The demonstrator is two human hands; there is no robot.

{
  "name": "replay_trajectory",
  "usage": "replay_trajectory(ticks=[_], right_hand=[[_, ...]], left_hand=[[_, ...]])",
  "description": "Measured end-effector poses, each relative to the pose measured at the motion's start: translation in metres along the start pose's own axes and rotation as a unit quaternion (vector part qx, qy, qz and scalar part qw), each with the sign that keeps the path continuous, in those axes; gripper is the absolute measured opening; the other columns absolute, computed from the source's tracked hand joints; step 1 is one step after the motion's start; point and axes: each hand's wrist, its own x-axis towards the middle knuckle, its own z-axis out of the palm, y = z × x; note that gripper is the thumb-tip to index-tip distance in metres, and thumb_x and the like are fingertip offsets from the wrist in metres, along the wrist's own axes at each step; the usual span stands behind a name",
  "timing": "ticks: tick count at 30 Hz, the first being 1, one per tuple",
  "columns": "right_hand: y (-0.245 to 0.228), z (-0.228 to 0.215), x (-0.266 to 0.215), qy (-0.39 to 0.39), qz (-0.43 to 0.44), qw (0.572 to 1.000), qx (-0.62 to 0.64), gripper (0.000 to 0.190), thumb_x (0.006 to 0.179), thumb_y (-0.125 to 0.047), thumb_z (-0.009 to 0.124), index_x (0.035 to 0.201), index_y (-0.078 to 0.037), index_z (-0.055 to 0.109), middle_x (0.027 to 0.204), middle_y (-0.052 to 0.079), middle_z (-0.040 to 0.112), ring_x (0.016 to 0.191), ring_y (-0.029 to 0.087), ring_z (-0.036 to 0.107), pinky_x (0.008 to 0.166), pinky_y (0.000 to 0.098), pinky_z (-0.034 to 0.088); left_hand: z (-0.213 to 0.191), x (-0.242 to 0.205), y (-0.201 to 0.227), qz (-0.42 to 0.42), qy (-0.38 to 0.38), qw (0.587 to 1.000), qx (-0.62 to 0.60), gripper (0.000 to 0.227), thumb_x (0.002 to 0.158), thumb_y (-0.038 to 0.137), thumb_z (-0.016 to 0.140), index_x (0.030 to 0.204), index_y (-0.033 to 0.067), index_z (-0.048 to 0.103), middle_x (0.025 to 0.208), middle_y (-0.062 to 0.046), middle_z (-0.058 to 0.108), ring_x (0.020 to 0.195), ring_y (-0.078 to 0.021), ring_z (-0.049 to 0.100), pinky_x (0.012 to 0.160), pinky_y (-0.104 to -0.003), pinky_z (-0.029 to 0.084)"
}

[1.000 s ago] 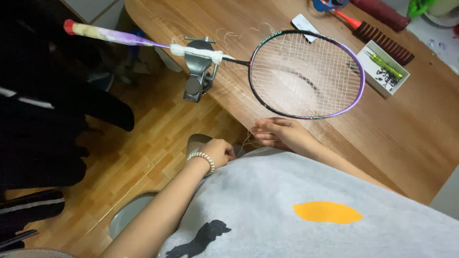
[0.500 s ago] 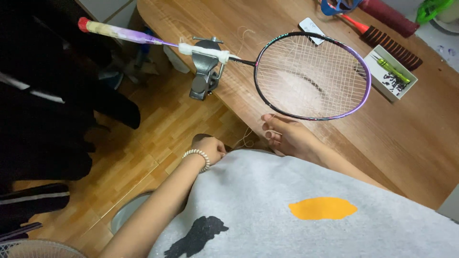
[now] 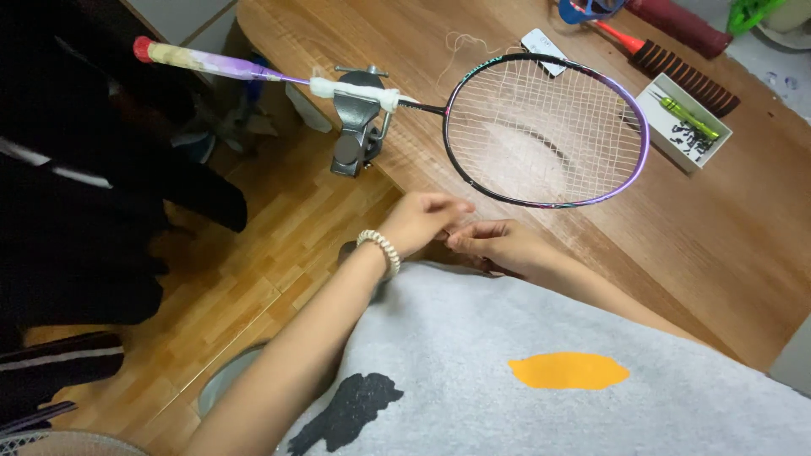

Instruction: The recorder is seen preparing and restringing a badminton racket using strings and a mounting clamp.

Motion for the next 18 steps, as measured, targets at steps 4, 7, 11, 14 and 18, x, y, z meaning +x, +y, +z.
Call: replay_trajectory(ticks=[4,7,11,14,18], right_hand=[[0.007,-0.006,0.000,0.023,-0.061,0.998,-0.026,0.021,0.092,-0.026,0.073,0.105,-0.011,0.080,0.082,-0.009,0.073,0.066,0.001,0.056,0.055,0.0180,0.045],[0.017,-0.012,0.002,0.029,-0.065,0.997,0.009,0.031,0.092,-0.024,0.075,0.116,-0.004,0.080,0.076,-0.001,0.062,0.063,0.007,0.050,0.050,0.0219,0.040],[-0.018,0.004,-0.031,0.087,-0.038,0.995,-0.013,0.053,0.086,-0.021,0.078,0.135,-0.009,0.062,0.081,0.004,0.066,0.068,0.009,0.058,0.054,0.0243,0.048],[-0.008,-0.004,-0.027,0.135,-0.019,0.991,0.012,0.063,0.087,-0.020,0.076,0.140,-0.007,0.043,0.088,0.007,0.072,0.072,0.012,0.066,0.060,0.0260,0.056],[0.014,-0.019,-0.019,0.106,-0.056,0.992,-0.034,0.039,0.095,-0.018,0.070,0.123,0.006,0.058,0.087,0.013,0.071,0.073,0.015,0.067,0.061,0.0280,0.055]], left_hand=[[0.006,0.012,-0.021,-0.023,0.005,0.999,-0.044,0.027,0.105,0.019,0.058,0.108,0.0006,0.077,0.081,-0.001,0.065,0.073,-0.0113,0.058,0.068,-0.026,0.051],[0.007,0.003,-0.004,0.015,0.018,0.999,0.023,0.025,0.103,0.015,0.055,0.099,0.0043,0.077,0.078,0.000,0.067,0.073,-0.0104,0.059,0.068,-0.027,0.052],[0.008,-0.014,0.041,0.068,0.061,0.983,0.158,0.022,0.096,0.011,0.058,0.090,0.0076,0.078,0.077,-0.004,0.072,0.073,-0.0144,0.066,0.069,-0.032,0.054],[0.007,-0.015,0.054,0.094,0.081,0.959,0.254,0.018,0.089,0.011,0.061,0.084,0.0109,0.079,0.079,-0.009,0.075,0.074,-0.0212,0.071,0.069,-0.036,0.055],[0.005,-0.009,0.059,0.117,0.060,0.941,0.311,0.015,0.086,0.014,0.065,0.080,0.0131,0.079,0.079,-0.010,0.076,0.073,-0.0252,0.072,0.069,-0.038,0.055]])
